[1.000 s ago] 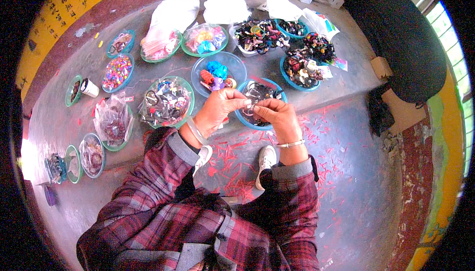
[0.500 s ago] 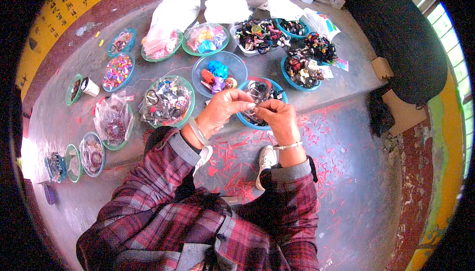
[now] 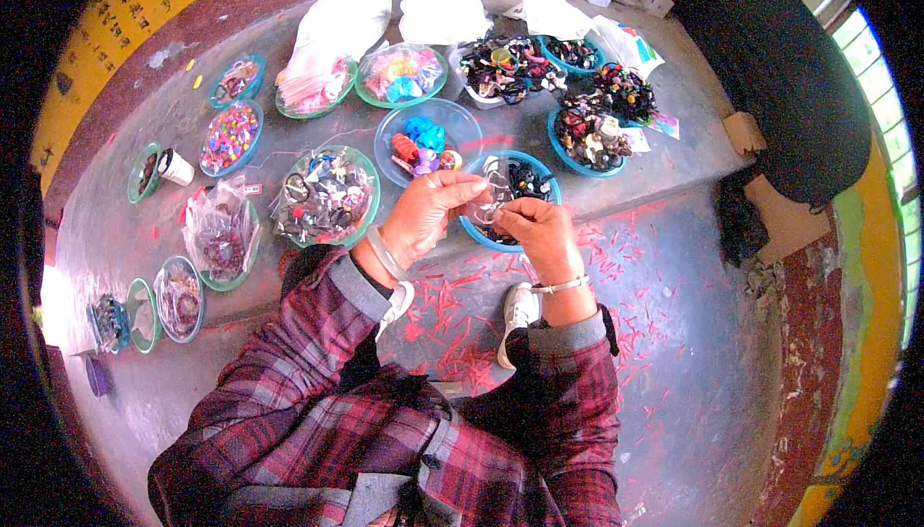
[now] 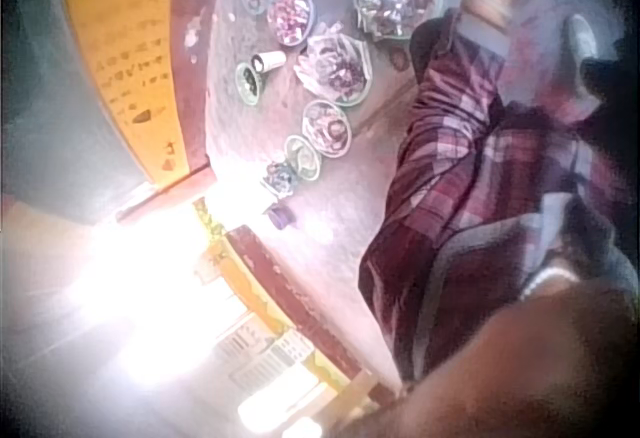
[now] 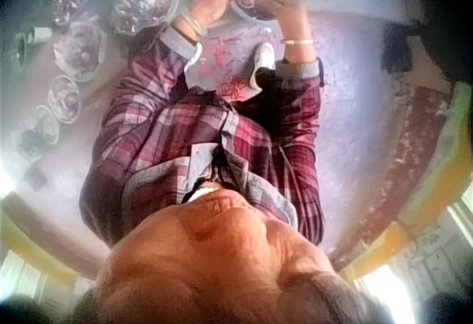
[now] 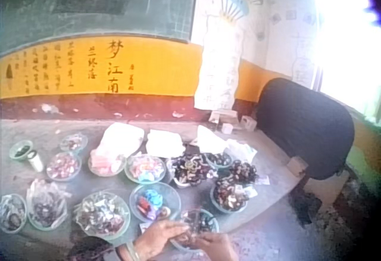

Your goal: The person sits on the floor and sorts small hair accessories from bowls into clear plastic bags. They pick up individual items, place them into bags, and seal them one by one.

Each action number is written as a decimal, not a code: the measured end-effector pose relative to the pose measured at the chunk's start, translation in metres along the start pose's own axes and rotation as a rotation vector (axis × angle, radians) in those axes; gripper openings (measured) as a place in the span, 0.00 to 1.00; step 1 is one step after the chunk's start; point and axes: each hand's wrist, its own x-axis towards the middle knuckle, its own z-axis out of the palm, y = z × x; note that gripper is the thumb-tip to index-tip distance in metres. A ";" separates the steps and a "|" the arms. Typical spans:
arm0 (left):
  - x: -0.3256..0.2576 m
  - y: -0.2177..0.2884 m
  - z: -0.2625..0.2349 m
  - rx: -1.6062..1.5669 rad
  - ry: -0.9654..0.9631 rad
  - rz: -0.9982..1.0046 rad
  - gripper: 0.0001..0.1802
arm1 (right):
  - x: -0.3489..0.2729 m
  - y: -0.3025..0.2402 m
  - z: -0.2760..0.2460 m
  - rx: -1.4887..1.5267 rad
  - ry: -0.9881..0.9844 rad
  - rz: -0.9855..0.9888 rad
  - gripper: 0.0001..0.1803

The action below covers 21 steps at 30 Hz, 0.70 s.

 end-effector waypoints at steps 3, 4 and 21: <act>-0.001 -0.001 -0.002 0.022 -0.007 -0.016 0.10 | 0.001 0.002 -0.001 -0.023 0.032 -0.020 0.06; -0.001 -0.001 -0.003 0.035 -0.018 -0.019 0.10 | 0.001 0.001 -0.002 -0.007 0.035 -0.013 0.06; 0.003 -0.004 -0.007 0.039 -0.042 -0.028 0.11 | 0.002 0.002 -0.008 0.076 -0.017 -0.002 0.04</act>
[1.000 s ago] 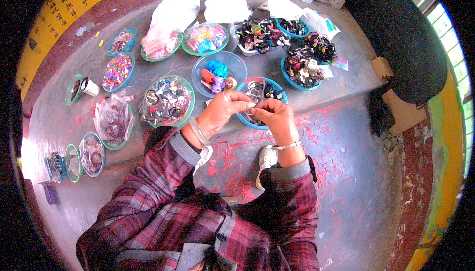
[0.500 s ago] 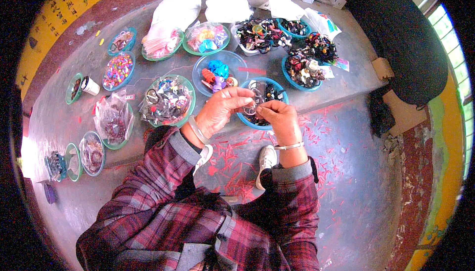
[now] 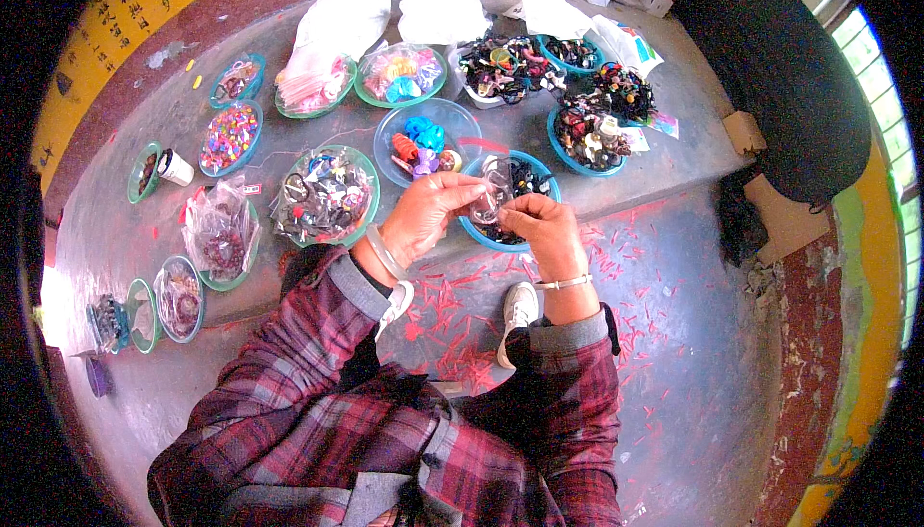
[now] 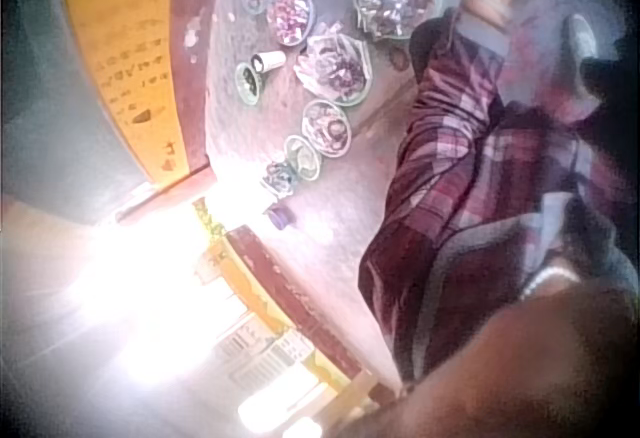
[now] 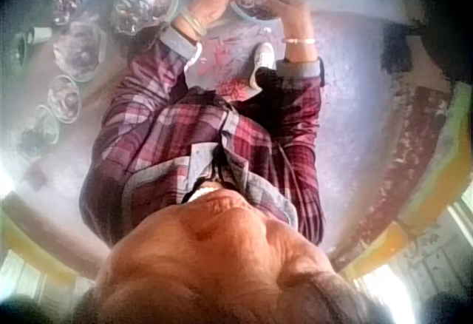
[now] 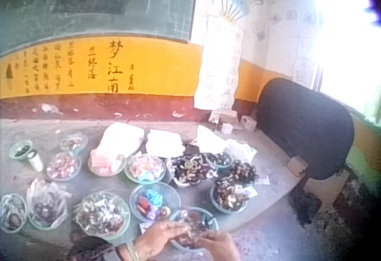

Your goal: The person sits on the floor and sorts small hair accessories from bowls into clear plastic bags. They pick up individual items, place them into bags, and seal them one by one.

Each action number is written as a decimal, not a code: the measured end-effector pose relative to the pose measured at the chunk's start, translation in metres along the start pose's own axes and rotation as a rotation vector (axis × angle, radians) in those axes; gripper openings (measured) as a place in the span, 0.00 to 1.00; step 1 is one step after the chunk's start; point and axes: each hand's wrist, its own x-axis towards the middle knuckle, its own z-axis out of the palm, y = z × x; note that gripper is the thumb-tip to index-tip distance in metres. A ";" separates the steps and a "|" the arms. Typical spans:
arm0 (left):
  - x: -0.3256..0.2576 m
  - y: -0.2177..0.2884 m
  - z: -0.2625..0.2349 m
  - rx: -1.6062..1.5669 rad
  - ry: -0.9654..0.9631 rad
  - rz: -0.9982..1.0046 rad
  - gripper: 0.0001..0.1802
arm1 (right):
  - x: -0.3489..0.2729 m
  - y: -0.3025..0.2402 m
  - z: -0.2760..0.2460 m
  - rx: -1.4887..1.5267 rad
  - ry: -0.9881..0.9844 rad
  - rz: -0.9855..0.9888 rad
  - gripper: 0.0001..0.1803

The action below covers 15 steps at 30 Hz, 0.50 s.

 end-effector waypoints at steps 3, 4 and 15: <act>0.000 0.001 0.001 0.047 0.020 0.027 0.11 | 0.000 -0.002 0.003 0.026 -0.013 -0.015 0.06; -0.001 0.001 0.001 0.064 0.025 0.039 0.10 | -0.001 -0.004 0.006 0.022 -0.014 -0.020 0.07; 0.000 -0.004 0.002 0.211 0.055 0.062 0.09 | 0.001 0.000 0.004 0.058 0.016 -0.038 0.03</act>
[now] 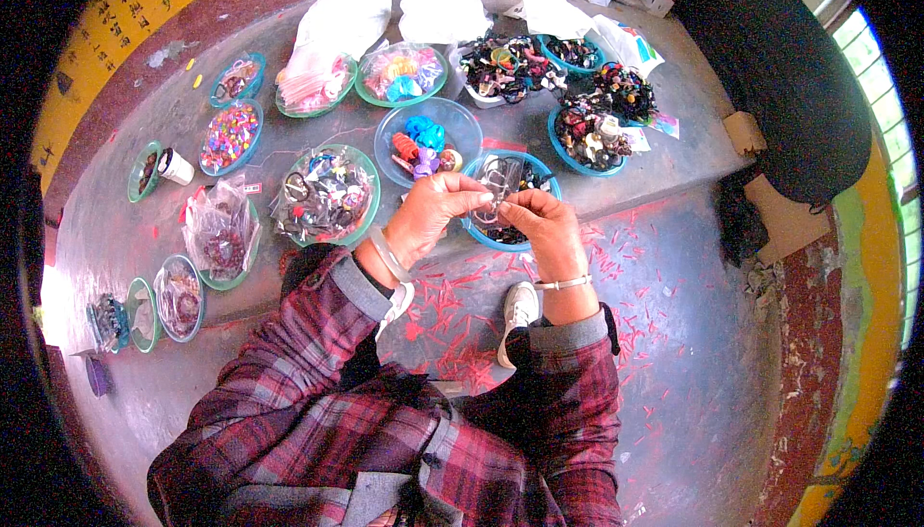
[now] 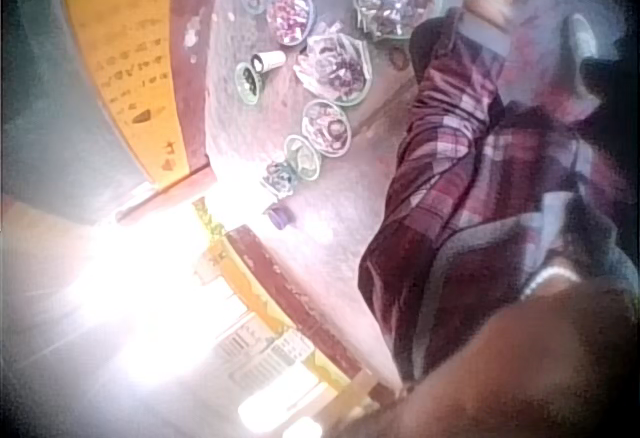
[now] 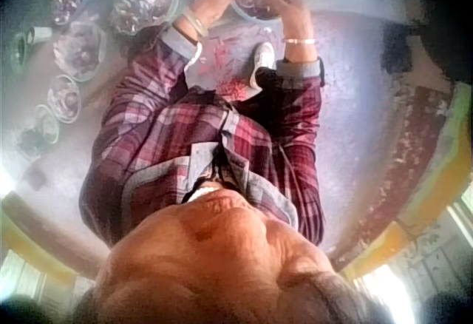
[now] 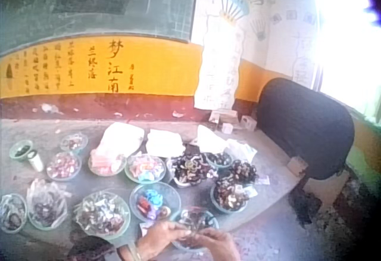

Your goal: The person sits on the floor and sorts small hair accessories from bowls into clear plastic bags. They pick up individual items, place them into bags, and seal them one by one.

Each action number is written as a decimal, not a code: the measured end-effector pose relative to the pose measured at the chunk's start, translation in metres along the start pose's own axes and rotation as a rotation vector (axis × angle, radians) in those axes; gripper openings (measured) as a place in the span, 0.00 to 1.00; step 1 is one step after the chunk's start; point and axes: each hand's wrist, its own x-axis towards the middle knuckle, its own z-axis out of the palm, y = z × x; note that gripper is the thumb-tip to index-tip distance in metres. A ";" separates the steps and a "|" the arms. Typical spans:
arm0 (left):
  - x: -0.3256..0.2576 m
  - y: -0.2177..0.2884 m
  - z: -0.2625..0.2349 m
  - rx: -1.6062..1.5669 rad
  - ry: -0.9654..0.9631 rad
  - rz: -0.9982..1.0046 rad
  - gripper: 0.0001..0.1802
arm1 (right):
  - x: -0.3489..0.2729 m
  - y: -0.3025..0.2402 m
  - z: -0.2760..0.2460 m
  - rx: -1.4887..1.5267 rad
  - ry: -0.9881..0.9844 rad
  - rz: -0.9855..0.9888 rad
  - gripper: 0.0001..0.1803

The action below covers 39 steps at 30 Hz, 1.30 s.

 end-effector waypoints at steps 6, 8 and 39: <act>-0.005 0.014 0.004 -0.074 -0.025 -0.084 0.10 | -0.001 -0.001 -0.002 -0.013 0.012 -0.008 0.02; -0.006 0.021 0.004 -0.136 -0.041 -0.137 0.11 | -0.002 -0.004 -0.001 -0.005 0.015 -0.004 0.02; -0.001 -0.004 0.005 0.377 -0.025 0.119 0.10 | -0.020 -0.027 0.024 -0.797 0.324 -0.515 0.12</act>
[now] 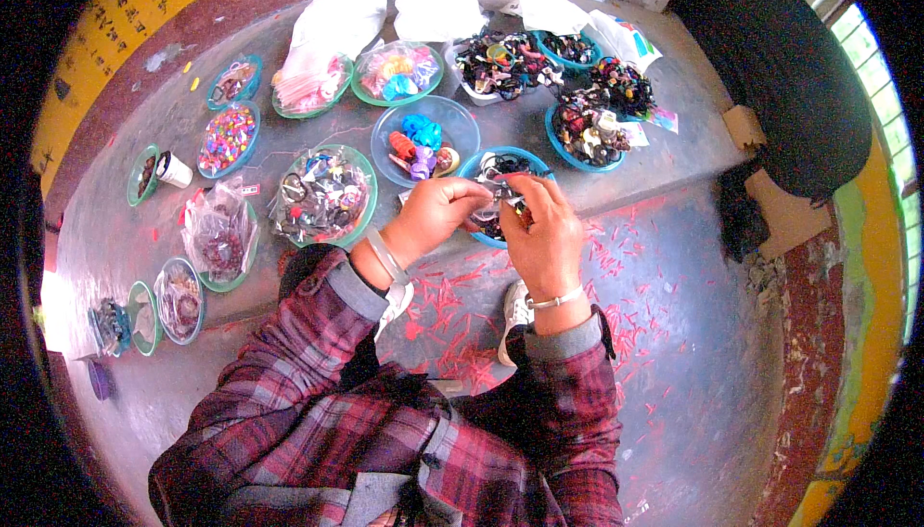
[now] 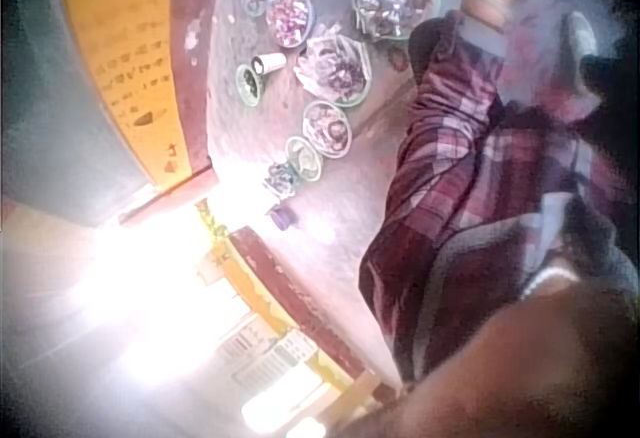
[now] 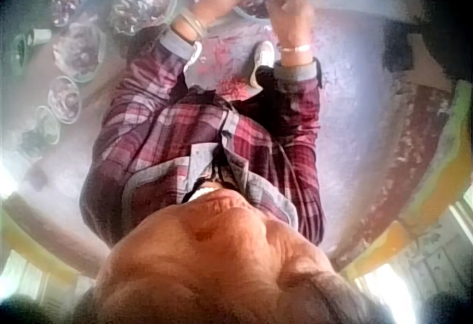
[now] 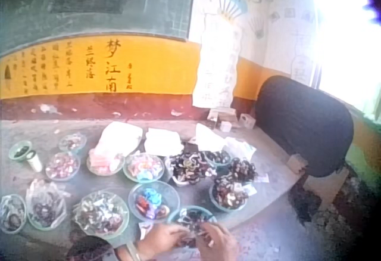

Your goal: The person sits on the floor and sorts small hair accessories from bowls into clear plastic bags. They pick up individual items, place them into bags, and seal them one by one.

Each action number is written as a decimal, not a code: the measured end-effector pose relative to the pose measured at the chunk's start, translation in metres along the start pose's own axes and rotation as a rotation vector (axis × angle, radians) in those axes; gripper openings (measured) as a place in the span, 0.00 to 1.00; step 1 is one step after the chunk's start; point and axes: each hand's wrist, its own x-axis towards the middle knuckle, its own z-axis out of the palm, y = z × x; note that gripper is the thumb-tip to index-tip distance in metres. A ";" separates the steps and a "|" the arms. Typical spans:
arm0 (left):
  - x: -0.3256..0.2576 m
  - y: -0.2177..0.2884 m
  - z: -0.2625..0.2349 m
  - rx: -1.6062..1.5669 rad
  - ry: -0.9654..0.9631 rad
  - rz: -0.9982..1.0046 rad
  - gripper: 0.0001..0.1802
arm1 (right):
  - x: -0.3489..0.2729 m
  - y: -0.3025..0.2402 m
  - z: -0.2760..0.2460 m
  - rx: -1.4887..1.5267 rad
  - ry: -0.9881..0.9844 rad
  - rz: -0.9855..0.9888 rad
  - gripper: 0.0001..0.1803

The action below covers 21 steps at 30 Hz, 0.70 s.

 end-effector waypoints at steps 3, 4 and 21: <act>0.001 -0.002 0.000 0.145 -0.021 0.102 0.10 | -0.002 0.008 0.001 0.002 -0.050 -0.014 0.10; 0.002 -0.002 -0.001 0.215 -0.035 0.139 0.10 | -0.002 0.010 0.001 0.000 -0.065 -0.024 0.10; 0.000 -0.015 0.012 -0.162 -0.107 0.067 0.10 | -0.004 0.028 0.008 -0.056 -0.140 -0.028 0.07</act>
